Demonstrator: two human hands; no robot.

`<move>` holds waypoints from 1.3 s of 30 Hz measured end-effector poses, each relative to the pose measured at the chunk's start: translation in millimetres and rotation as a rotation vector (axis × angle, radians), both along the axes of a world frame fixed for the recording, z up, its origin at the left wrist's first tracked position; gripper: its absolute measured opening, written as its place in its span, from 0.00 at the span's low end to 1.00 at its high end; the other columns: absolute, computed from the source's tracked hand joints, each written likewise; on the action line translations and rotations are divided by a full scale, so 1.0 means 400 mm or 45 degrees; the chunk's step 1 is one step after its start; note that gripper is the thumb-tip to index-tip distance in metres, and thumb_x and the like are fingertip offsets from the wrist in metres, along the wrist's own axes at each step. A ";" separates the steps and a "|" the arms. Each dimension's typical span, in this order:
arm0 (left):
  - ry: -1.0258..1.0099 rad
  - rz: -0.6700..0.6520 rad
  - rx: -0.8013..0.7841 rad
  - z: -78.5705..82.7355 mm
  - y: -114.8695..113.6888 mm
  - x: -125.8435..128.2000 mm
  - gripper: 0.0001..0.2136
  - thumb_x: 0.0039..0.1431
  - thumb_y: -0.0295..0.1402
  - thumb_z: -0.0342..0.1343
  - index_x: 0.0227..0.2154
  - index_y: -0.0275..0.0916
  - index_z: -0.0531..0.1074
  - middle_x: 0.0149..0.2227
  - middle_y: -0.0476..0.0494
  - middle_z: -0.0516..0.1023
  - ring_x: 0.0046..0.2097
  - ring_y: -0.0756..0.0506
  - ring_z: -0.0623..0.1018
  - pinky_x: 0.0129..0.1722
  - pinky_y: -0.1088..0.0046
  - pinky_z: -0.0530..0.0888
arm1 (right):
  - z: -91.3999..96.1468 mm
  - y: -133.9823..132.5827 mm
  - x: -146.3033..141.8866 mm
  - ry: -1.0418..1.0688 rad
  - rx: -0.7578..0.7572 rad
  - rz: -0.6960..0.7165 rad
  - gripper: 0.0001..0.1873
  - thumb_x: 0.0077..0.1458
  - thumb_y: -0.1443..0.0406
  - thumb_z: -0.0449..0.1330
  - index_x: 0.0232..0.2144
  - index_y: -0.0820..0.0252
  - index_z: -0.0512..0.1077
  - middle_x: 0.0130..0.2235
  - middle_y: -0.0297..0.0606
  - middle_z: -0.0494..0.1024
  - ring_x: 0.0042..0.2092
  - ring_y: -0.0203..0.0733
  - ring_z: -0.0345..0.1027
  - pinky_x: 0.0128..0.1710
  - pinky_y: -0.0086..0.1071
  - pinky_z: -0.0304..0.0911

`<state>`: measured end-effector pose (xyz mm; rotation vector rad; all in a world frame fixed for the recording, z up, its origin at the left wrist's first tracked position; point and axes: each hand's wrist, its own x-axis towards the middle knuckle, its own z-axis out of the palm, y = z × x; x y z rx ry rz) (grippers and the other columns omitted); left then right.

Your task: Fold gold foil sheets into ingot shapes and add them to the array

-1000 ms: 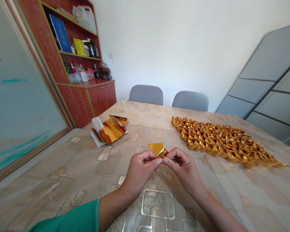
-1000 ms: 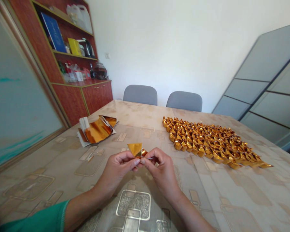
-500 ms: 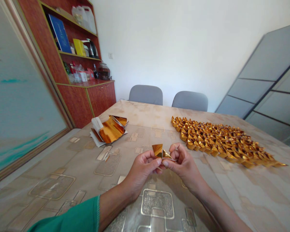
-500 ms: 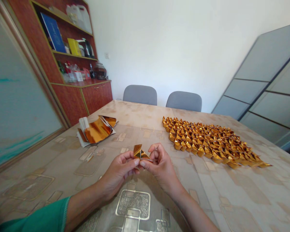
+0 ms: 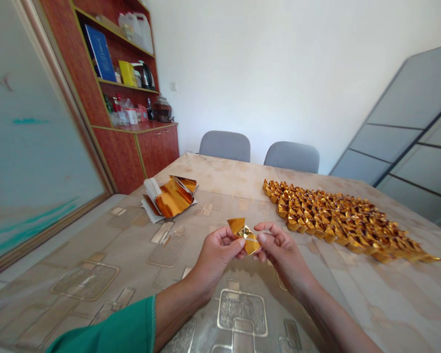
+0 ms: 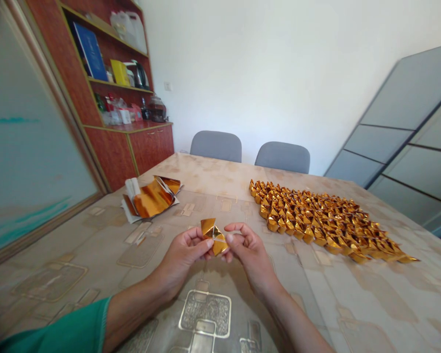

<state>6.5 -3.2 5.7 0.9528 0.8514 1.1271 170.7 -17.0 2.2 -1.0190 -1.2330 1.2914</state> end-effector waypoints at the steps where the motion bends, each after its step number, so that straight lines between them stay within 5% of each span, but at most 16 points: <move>1: -0.002 0.010 -0.002 0.002 0.000 -0.002 0.09 0.45 0.32 0.63 0.25 0.36 0.69 0.23 0.50 0.75 0.25 0.52 0.72 0.28 0.77 0.67 | 0.000 -0.001 0.000 0.001 -0.001 0.003 0.15 0.56 0.54 0.61 0.42 0.53 0.68 0.26 0.30 0.73 0.26 0.36 0.65 0.29 0.31 0.60; 12: -0.006 -0.012 0.030 0.002 -0.002 -0.003 0.11 0.46 0.33 0.64 0.26 0.38 0.65 0.22 0.52 0.74 0.25 0.52 0.72 0.28 0.76 0.66 | 0.017 -0.011 -0.014 -0.228 0.184 -0.010 0.13 0.56 0.56 0.60 0.42 0.49 0.65 0.24 0.28 0.66 0.27 0.39 0.63 0.28 0.31 0.60; 18: -0.083 0.002 0.010 -0.005 0.006 -0.009 0.16 0.47 0.31 0.64 0.29 0.40 0.59 0.23 0.53 0.75 0.26 0.52 0.73 0.28 0.78 0.66 | 0.032 -0.031 -0.002 -0.610 0.450 -0.025 0.08 0.61 0.65 0.52 0.42 0.50 0.67 0.36 0.35 0.73 0.38 0.44 0.67 0.39 0.37 0.63; 25: -0.029 -0.028 0.087 -0.002 0.007 -0.009 0.11 0.48 0.34 0.64 0.30 0.37 0.68 0.25 0.51 0.74 0.27 0.51 0.73 0.28 0.77 0.67 | 0.030 -0.012 0.008 -0.838 0.726 -0.040 0.05 0.58 0.69 0.59 0.35 0.52 0.71 0.33 0.33 0.74 0.34 0.41 0.67 0.35 0.33 0.62; 34: 0.602 0.105 0.697 -0.016 0.003 -0.018 0.05 0.50 0.28 0.61 0.31 0.42 0.79 0.32 0.46 0.76 0.33 0.47 0.71 0.33 0.74 0.65 | 0.026 -0.004 0.021 -0.766 0.683 -0.126 0.05 0.58 0.63 0.60 0.30 0.53 0.74 0.30 0.34 0.75 0.32 0.42 0.67 0.33 0.33 0.61; 39: 0.685 0.110 0.848 -0.007 0.001 -0.031 0.05 0.54 0.32 0.60 0.24 0.42 0.78 0.29 0.45 0.75 0.33 0.46 0.71 0.33 0.73 0.62 | 0.034 -0.011 0.015 -0.756 0.663 -0.082 0.06 0.59 0.61 0.61 0.30 0.53 0.76 0.28 0.33 0.73 0.31 0.40 0.65 0.32 0.32 0.59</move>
